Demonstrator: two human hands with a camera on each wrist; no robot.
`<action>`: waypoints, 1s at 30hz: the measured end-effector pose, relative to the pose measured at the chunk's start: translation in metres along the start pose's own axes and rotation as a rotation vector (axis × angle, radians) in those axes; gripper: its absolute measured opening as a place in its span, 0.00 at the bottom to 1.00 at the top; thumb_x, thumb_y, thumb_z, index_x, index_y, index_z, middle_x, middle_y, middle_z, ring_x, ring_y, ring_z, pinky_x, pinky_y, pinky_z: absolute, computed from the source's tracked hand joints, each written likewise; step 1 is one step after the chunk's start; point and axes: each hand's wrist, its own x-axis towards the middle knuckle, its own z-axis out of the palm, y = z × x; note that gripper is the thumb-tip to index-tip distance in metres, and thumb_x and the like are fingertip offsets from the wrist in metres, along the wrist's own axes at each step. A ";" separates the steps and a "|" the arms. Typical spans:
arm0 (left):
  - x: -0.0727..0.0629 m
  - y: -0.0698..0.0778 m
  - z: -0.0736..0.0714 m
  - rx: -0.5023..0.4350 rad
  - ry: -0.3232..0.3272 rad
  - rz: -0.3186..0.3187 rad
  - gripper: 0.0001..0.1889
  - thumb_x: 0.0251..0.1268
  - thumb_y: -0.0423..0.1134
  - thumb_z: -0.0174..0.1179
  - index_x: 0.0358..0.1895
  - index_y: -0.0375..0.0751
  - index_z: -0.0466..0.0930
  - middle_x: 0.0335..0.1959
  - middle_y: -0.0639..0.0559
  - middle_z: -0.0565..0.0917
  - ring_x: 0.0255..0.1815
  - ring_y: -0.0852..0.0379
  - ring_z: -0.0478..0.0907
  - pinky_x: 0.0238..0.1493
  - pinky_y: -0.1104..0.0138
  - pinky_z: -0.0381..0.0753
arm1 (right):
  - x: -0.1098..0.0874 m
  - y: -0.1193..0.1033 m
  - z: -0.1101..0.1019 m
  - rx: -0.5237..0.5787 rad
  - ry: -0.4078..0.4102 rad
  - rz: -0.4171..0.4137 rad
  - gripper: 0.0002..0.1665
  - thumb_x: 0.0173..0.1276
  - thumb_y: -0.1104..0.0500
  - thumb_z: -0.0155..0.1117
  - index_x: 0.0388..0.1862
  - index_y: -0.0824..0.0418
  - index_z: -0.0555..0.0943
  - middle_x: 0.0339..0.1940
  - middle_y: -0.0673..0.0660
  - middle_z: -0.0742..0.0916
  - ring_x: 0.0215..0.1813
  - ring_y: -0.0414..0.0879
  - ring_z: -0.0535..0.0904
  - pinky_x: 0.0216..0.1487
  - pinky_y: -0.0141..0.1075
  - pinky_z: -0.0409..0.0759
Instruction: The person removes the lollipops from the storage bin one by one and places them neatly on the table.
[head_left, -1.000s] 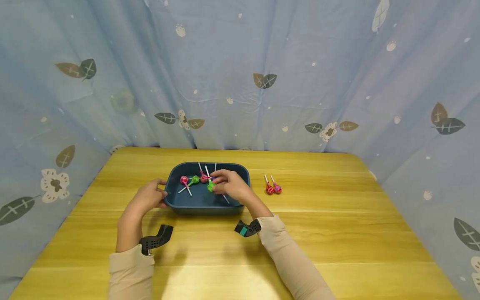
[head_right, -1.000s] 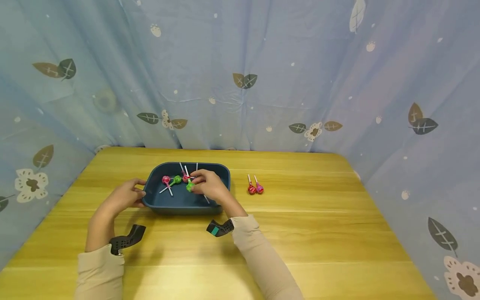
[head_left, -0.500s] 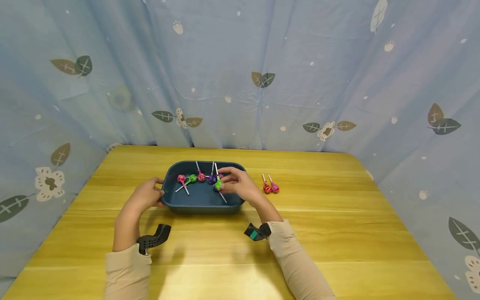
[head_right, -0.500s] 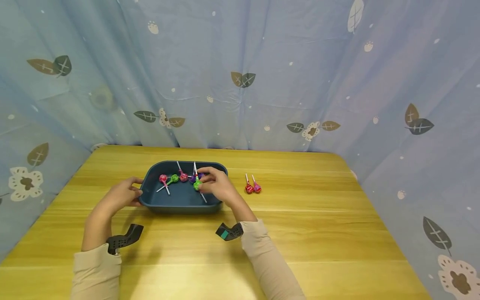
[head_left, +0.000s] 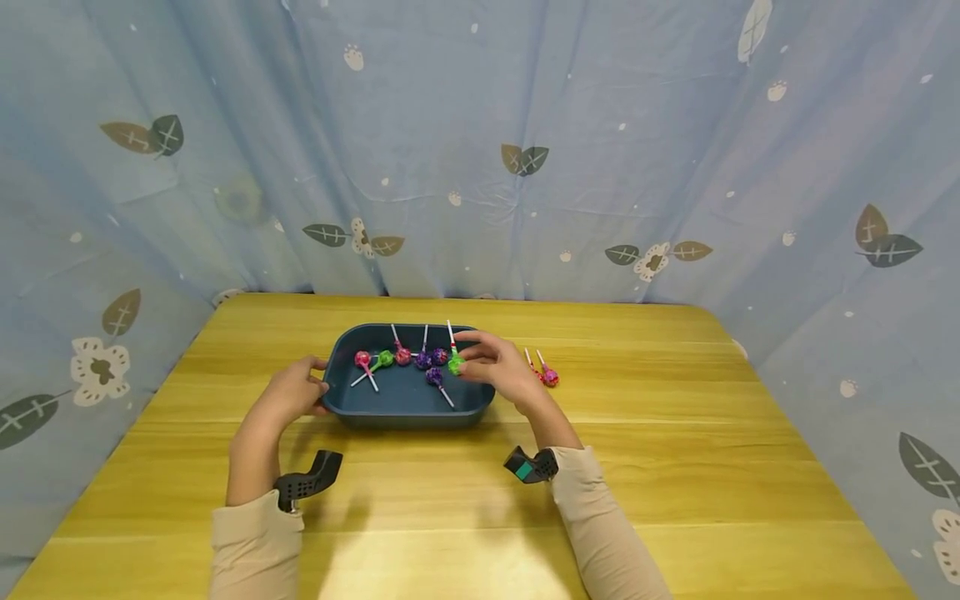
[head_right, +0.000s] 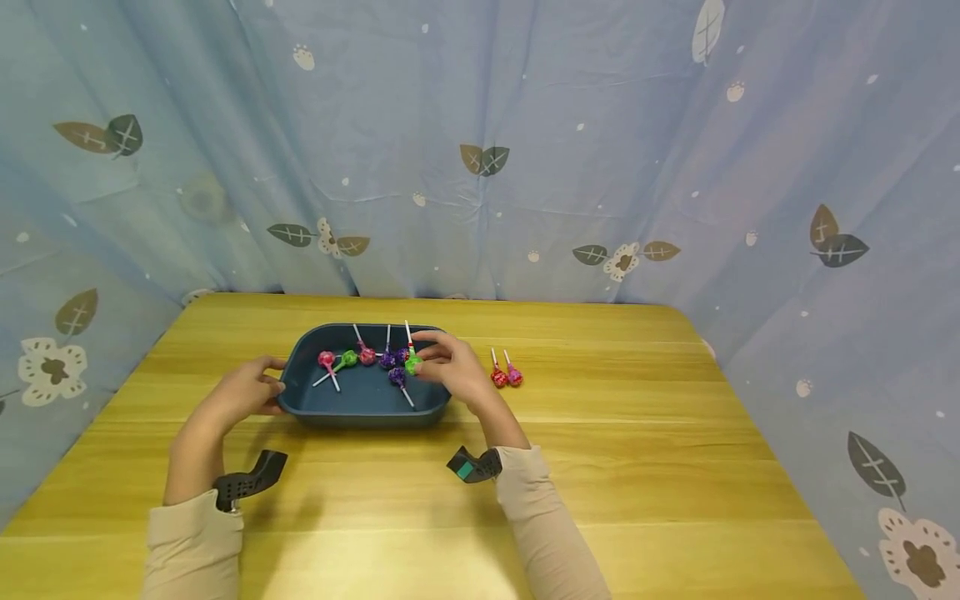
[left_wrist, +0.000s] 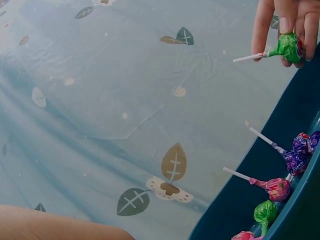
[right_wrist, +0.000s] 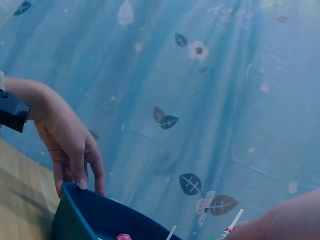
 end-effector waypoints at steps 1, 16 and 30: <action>0.000 0.000 0.000 -0.001 -0.002 0.002 0.23 0.72 0.26 0.46 0.66 0.18 0.56 0.50 0.22 0.74 0.34 0.44 0.83 0.37 0.57 0.84 | -0.001 0.000 -0.001 -0.003 0.004 0.002 0.28 0.70 0.69 0.58 0.69 0.63 0.69 0.52 0.67 0.80 0.51 0.55 0.80 0.56 0.54 0.76; -0.001 -0.001 0.002 -0.023 -0.001 0.003 0.23 0.72 0.26 0.46 0.66 0.18 0.56 0.50 0.21 0.74 0.36 0.42 0.83 0.36 0.57 0.84 | -0.009 -0.008 -0.017 0.006 0.038 0.023 0.26 0.71 0.69 0.57 0.68 0.62 0.71 0.50 0.65 0.80 0.51 0.58 0.81 0.56 0.48 0.78; 0.001 -0.005 -0.001 -0.037 -0.004 0.009 0.23 0.71 0.26 0.47 0.65 0.18 0.57 0.49 0.21 0.75 0.33 0.47 0.83 0.36 0.57 0.85 | -0.013 -0.010 -0.038 0.056 0.066 0.016 0.27 0.69 0.68 0.61 0.67 0.65 0.71 0.53 0.66 0.79 0.53 0.63 0.80 0.42 0.34 0.82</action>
